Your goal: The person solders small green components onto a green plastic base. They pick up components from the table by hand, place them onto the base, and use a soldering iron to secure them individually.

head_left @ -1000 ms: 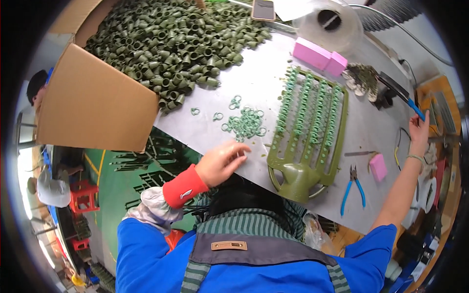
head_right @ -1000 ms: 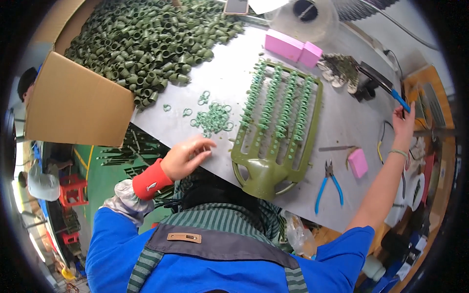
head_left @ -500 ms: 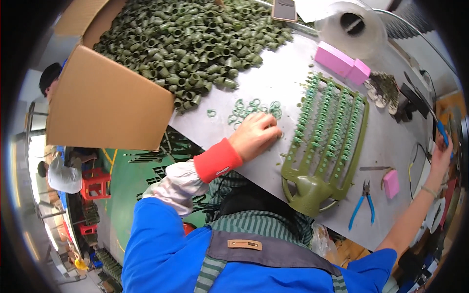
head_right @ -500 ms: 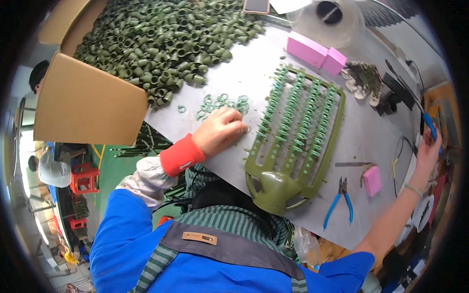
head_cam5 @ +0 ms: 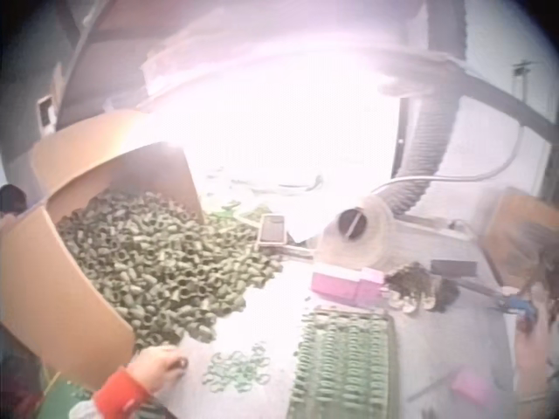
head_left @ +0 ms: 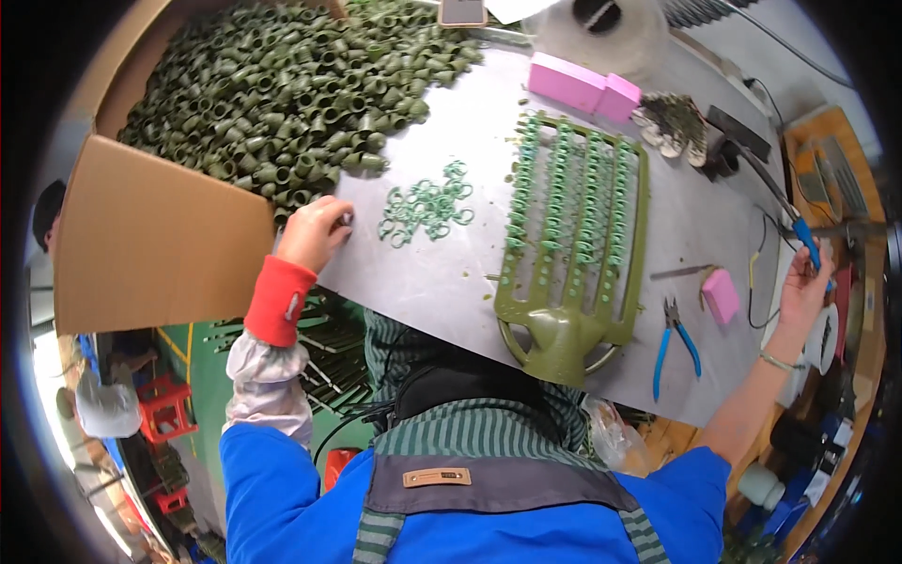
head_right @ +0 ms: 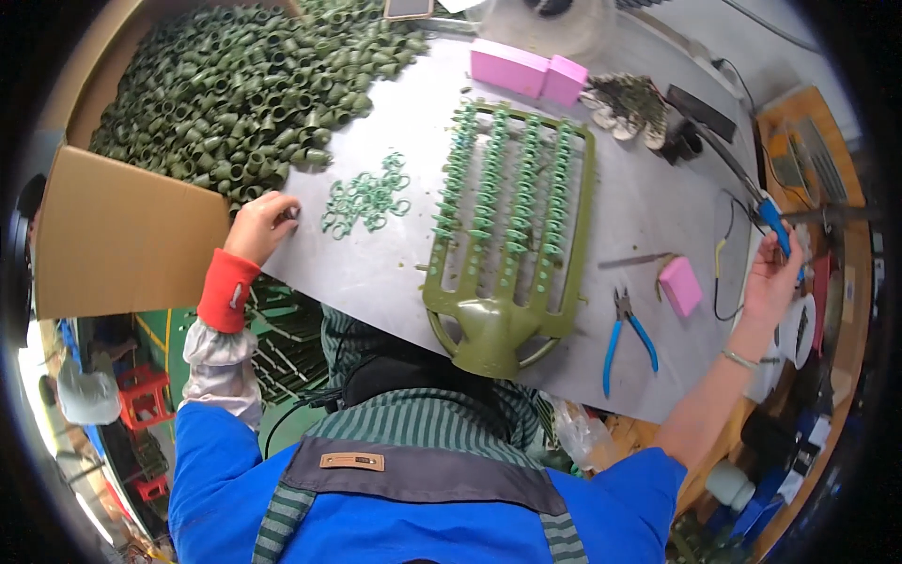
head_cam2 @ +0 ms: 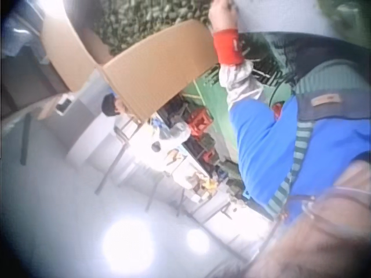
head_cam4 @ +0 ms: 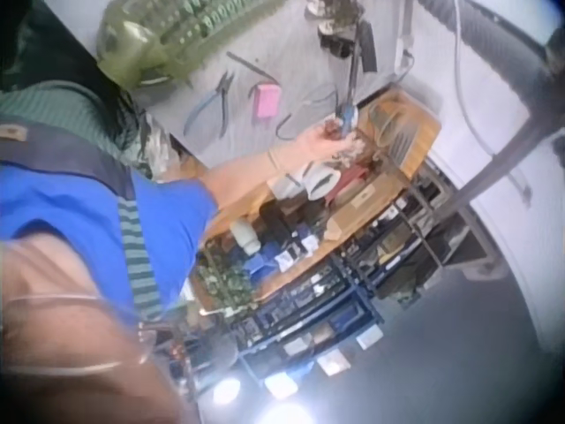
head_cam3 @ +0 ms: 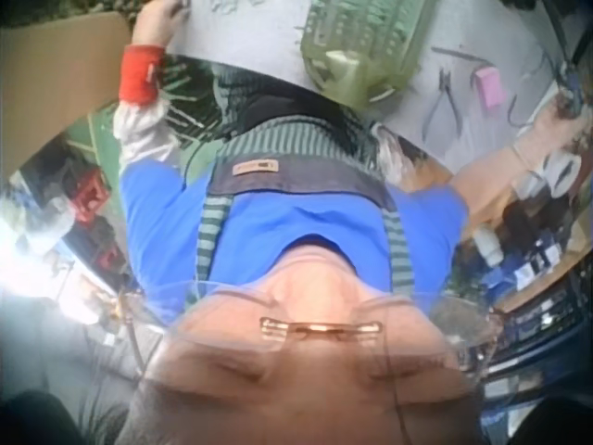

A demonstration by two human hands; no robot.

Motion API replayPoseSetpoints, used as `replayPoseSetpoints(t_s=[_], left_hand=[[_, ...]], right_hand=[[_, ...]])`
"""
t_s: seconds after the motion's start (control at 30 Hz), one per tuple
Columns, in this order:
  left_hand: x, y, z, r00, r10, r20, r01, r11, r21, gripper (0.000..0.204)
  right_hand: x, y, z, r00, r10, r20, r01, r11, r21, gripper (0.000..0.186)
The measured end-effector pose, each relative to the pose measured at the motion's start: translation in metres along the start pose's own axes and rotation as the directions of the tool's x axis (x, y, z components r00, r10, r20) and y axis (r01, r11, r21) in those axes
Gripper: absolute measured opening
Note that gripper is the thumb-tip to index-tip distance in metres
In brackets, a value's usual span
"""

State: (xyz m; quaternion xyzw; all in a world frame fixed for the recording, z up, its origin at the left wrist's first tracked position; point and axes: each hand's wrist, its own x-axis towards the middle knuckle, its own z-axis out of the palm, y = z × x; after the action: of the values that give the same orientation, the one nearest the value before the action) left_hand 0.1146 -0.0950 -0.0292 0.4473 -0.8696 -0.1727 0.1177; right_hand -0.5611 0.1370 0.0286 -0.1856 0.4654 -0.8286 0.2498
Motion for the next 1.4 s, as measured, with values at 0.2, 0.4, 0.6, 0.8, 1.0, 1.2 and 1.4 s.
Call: replayPoseSetpoints(t_s=[0.2, 0.4, 0.6, 0.8, 1.0, 1.2, 1.4], left_hand=[[0.011, -0.001, 0.0, 1.0, -0.015, -0.018, 0.016, 0.998, 0.063, 0.008], [0.068, 0.097, 0.001, 0.996, 0.002, 0.094, 0.069, 0.659, -0.749, 0.009], [0.158, 0.2, 0.045, 0.928, 0.373, -0.02, -0.257, 0.599, -0.758, 0.017], [0.225, 0.251, 0.095, 0.901, 0.433, -0.007, -0.377, 0.776, -0.505, 0.013], [0.243, 0.266, 0.11, 0.816, 0.558, -0.149, -0.577, 0.802, -0.155, 0.009], [0.251, 0.269, 0.126, 0.758, 0.623, -0.194, -0.634, 0.774, 0.007, 0.01], [0.253, 0.267, 0.131, 0.75, 0.629, -0.203, -0.636, 0.771, 0.039, 0.009]], right_hand=[[-0.058, -0.006, 0.021, 0.992, 0.013, -0.122, -0.016, 1.0, -0.025, 0.023], [-0.097, 0.004, 0.023, 0.981, 0.022, -0.191, -0.031, 0.999, -0.044, 0.027], [-0.133, 0.011, 0.058, 0.984, 0.006, -0.177, -0.04, 0.981, -0.191, 0.03], [-0.134, 0.031, 0.061, 0.976, -0.056, -0.212, -0.001, 0.965, -0.262, 0.029], [-0.124, 0.047, 0.071, 0.982, -0.021, -0.186, -0.031, 0.963, -0.269, 0.026], [-0.115, 0.057, 0.073, 0.983, -0.009, -0.182, -0.041, 0.962, -0.271, 0.026], [-0.113, 0.055, 0.071, 0.986, -0.031, -0.166, -0.019, 0.956, -0.292, 0.027]])
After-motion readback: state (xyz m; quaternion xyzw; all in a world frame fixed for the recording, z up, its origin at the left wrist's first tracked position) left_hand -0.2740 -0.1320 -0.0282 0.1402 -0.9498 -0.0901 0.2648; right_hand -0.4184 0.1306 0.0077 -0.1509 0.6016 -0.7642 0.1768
